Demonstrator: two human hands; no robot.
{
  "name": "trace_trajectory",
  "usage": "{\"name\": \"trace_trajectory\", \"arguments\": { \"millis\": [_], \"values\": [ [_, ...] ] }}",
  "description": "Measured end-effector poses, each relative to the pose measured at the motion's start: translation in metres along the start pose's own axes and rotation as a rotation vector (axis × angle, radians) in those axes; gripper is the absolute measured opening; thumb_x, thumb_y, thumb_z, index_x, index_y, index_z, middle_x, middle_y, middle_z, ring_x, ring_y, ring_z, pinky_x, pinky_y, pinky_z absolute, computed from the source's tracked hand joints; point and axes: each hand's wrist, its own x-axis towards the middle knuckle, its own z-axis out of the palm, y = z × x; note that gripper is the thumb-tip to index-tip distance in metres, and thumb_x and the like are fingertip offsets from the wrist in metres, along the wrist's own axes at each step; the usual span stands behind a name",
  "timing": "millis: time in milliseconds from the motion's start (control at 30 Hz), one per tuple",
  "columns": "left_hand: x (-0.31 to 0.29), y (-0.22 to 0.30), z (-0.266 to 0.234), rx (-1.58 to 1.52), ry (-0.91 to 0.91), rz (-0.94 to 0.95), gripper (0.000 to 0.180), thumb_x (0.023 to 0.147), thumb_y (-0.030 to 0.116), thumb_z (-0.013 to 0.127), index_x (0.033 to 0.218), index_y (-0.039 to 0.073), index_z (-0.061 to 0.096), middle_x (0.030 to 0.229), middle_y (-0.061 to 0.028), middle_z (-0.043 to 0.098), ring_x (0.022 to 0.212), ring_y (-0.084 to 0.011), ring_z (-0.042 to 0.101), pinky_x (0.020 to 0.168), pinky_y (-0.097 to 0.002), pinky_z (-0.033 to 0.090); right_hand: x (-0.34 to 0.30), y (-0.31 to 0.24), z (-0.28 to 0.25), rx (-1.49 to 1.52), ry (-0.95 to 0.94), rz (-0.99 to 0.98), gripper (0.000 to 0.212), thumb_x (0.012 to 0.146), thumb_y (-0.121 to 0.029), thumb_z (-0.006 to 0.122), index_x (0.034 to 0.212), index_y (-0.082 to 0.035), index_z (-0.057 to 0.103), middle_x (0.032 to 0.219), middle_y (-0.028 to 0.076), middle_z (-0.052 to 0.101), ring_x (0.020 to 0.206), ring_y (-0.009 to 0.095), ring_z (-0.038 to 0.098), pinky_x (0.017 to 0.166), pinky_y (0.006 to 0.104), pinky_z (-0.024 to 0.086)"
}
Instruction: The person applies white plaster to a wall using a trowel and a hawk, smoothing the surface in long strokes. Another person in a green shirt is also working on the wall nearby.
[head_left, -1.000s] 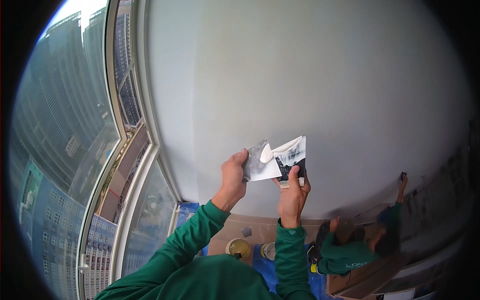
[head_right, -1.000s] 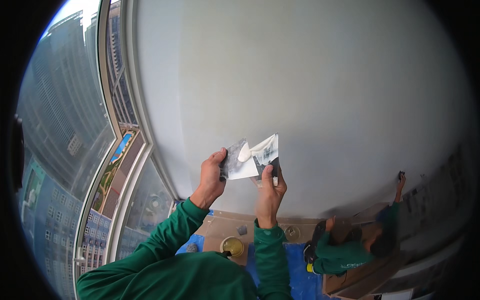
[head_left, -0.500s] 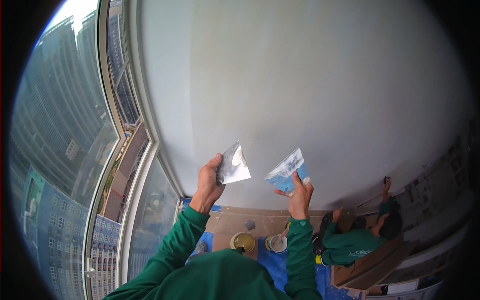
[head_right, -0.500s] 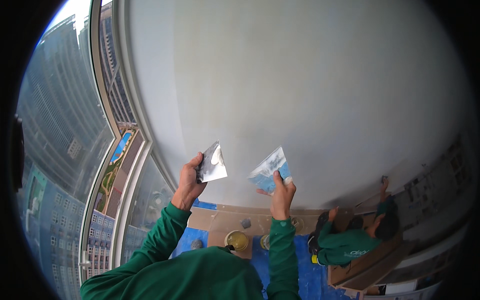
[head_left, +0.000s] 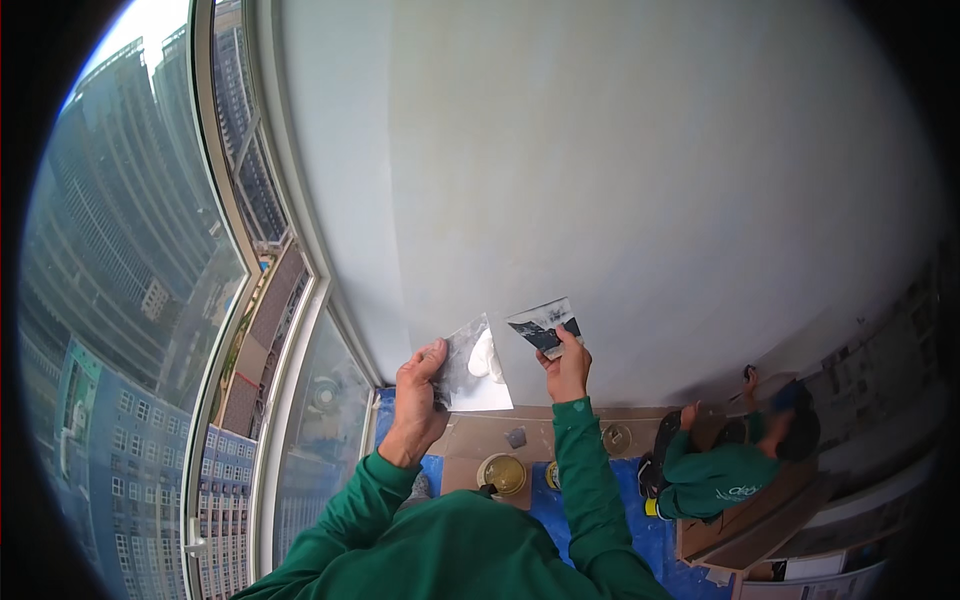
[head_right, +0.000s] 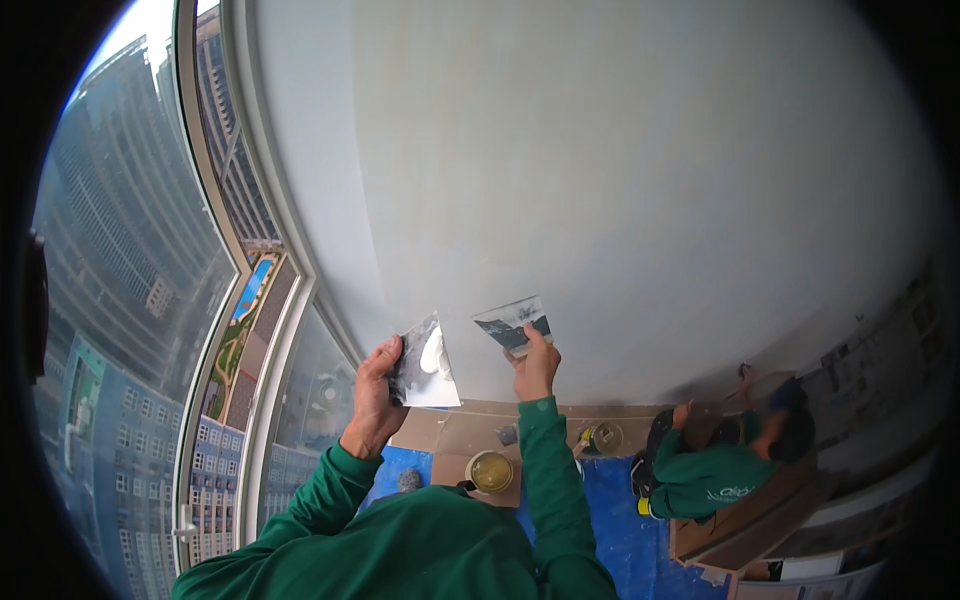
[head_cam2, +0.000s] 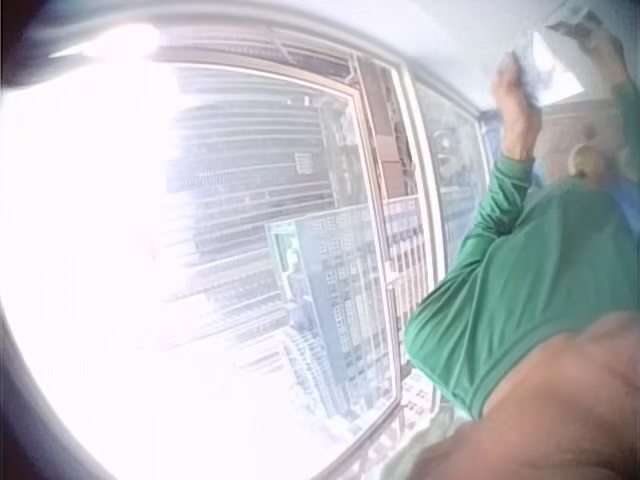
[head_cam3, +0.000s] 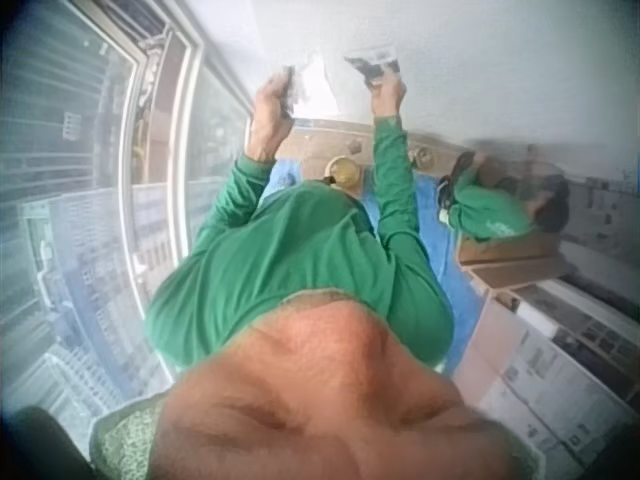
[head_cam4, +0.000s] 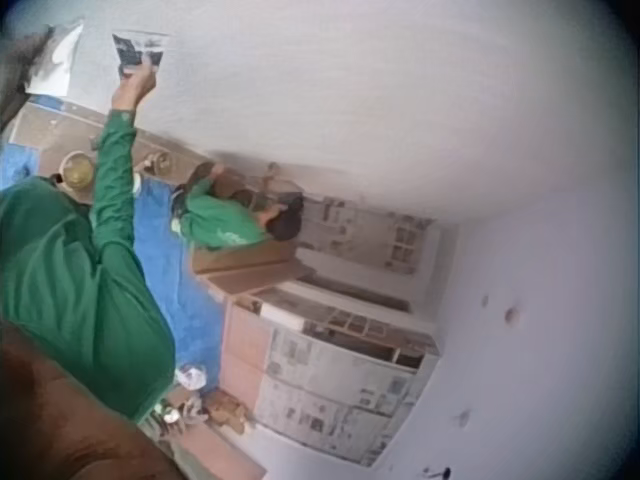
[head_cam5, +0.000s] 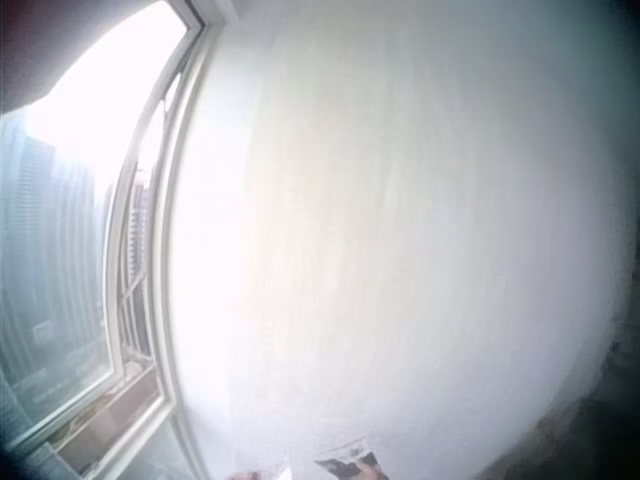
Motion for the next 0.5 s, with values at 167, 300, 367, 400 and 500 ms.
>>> {"name": "trace_trajectory", "arguments": {
  "millis": [167,300,367,400,500],
  "values": [
    [-0.010,0.035,-0.060,-0.015,0.148,0.164,0.017,0.095,0.021,0.062,0.099,0.005,0.058,0.088,-0.0019,0.064,0.078,-0.0119,0.064,0.073,-0.0293,0.055,0.037,0.018,0.058,0.093,0.055,-0.042,0.023,0.085,-0.010,0.060,0.105,0.000,0.052,0.098,0.014,0.062,0.083,0.026,0.065,0.071,0.0409,0.059],
    [-0.022,0.052,-0.104,0.042,0.225,0.232,0.017,0.096,0.022,0.060,0.098,0.005,0.060,0.089,-0.0016,0.063,0.081,-0.0126,0.063,0.076,-0.0298,0.054,0.081,0.045,0.089,0.121,0.146,-0.062,0.022,0.086,-0.007,0.056,0.104,0.003,0.050,0.100,0.016,0.061,0.082,0.027,0.065,0.070,0.0389,0.059],
    [-0.027,0.054,-0.129,0.019,0.259,0.260,0.016,0.096,0.021,0.060,0.097,0.005,0.060,0.091,-0.0014,0.063,0.084,-0.0132,0.064,0.077,-0.0302,0.054,0.095,0.048,0.105,0.130,0.162,-0.087,0.021,0.086,-0.006,0.053,0.105,0.005,0.049,0.102,0.017,0.060,0.082,0.027,0.064,0.069,0.0370,0.059],
    [-0.027,0.054,-0.144,0.019,0.269,0.265,0.016,0.096,0.021,0.060,0.097,0.006,0.060,0.092,-0.0014,0.063,0.085,-0.0133,0.064,0.078,-0.0303,0.054,0.100,0.043,0.111,0.117,0.183,-0.114,0.021,0.086,-0.005,0.052,0.105,0.005,0.049,0.103,0.017,0.059,0.083,0.027,0.064,0.069,0.0362,0.059],
    [-0.032,0.058,-0.150,0.009,0.321,0.276,0.016,0.096,0.021,0.059,0.097,0.006,0.060,0.092,-0.0014,0.063,0.086,-0.0132,0.064,0.078,-0.0306,0.054,0.091,0.011,0.143,0.094,0.184,-0.189,0.024,0.085,-0.003,0.048,0.107,0.006,0.049,0.106,0.017,0.058,0.084,0.026,0.063,0.068,0.0344,0.058]
  ]
}}
